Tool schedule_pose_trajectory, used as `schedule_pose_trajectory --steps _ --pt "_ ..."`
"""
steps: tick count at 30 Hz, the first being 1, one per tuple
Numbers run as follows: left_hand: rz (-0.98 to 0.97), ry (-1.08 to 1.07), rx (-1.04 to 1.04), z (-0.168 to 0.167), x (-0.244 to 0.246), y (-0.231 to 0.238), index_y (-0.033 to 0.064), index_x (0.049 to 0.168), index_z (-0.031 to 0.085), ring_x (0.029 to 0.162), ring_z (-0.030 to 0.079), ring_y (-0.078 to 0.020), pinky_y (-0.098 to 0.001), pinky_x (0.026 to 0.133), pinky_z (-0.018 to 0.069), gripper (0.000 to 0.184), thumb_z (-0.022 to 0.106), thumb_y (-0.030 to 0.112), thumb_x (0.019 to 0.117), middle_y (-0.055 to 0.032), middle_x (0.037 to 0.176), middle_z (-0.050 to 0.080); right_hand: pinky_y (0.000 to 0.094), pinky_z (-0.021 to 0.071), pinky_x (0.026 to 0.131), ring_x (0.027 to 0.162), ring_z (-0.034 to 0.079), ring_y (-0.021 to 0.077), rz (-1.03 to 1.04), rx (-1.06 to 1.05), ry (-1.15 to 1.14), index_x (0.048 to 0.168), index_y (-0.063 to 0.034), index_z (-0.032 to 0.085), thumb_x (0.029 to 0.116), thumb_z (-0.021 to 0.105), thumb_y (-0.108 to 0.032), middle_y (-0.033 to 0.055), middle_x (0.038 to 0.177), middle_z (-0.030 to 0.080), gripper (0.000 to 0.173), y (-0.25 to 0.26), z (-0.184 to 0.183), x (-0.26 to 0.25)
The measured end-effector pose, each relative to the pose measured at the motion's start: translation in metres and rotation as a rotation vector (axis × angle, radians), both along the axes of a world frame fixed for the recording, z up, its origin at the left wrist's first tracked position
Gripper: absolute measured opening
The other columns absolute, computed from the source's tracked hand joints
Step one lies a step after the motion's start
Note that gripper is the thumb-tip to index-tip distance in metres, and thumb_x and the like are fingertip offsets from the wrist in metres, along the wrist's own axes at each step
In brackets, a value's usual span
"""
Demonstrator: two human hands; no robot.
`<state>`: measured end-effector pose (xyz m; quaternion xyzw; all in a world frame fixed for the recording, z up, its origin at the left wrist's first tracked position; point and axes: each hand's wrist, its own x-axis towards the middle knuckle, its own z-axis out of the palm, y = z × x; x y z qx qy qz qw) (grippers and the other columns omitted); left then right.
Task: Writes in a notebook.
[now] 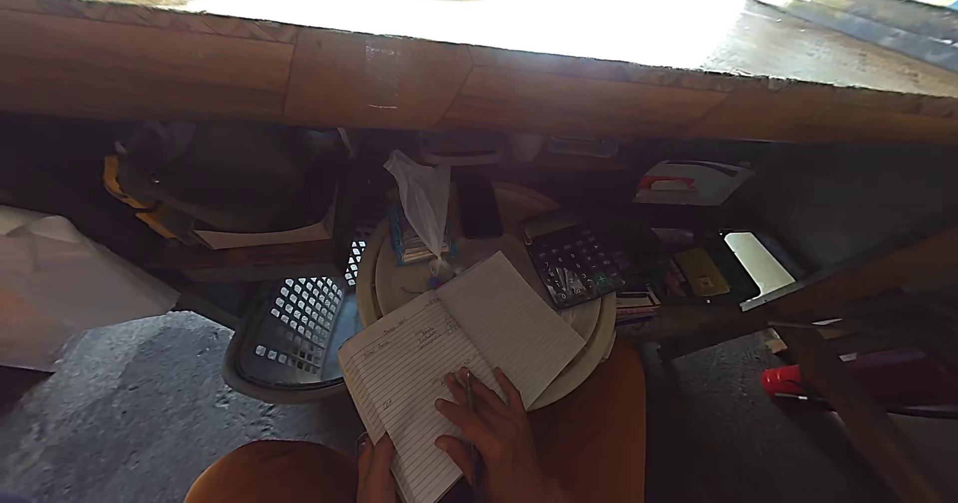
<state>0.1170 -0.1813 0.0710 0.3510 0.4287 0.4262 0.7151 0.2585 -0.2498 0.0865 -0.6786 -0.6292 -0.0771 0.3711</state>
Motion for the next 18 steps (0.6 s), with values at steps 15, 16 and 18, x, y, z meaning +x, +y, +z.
schedule_pose_trajectory --steps 15,16,18 --pt "-0.021 -0.090 0.030 -0.0066 -0.0042 -0.0003 0.0119 0.121 0.049 0.085 0.073 -0.0015 -0.0240 0.077 0.0630 0.028 0.035 0.010 0.0969 0.0094 0.094 0.076 0.0474 0.0335 0.118 0.132 0.060 0.0181 -0.005 -0.013 -0.012 0.119 -0.0217 0.076 0.1015 0.055 -0.043 0.0018 0.132 0.071 0.035 0.0001 0.0002 0.0002" --pt "-0.024 -0.095 0.037 -0.0069 -0.0044 -0.0006 0.0116 0.121 0.049 0.086 0.073 -0.0017 -0.0241 0.078 0.0629 0.025 0.039 0.015 0.0981 0.0093 0.095 0.076 0.0474 0.0333 0.118 0.132 0.060 0.0180 -0.004 -0.013 -0.013 0.120 -0.0217 0.076 0.1015 0.055 -0.043 0.0018 0.132 0.071 0.035 0.0000 0.0000 0.0003" --pt "-0.031 -0.085 0.056 -0.0091 -0.0056 -0.0009 0.0102 0.124 0.047 0.089 0.073 -0.0020 -0.0245 0.080 0.0628 0.031 0.050 0.028 0.0986 0.0099 0.098 0.075 0.0472 0.0328 0.119 0.133 0.060 0.0177 -0.003 -0.015 -0.018 0.120 -0.0220 0.075 0.1018 0.054 -0.043 0.0016 0.132 0.071 0.035 -0.0002 -0.0001 0.0005"
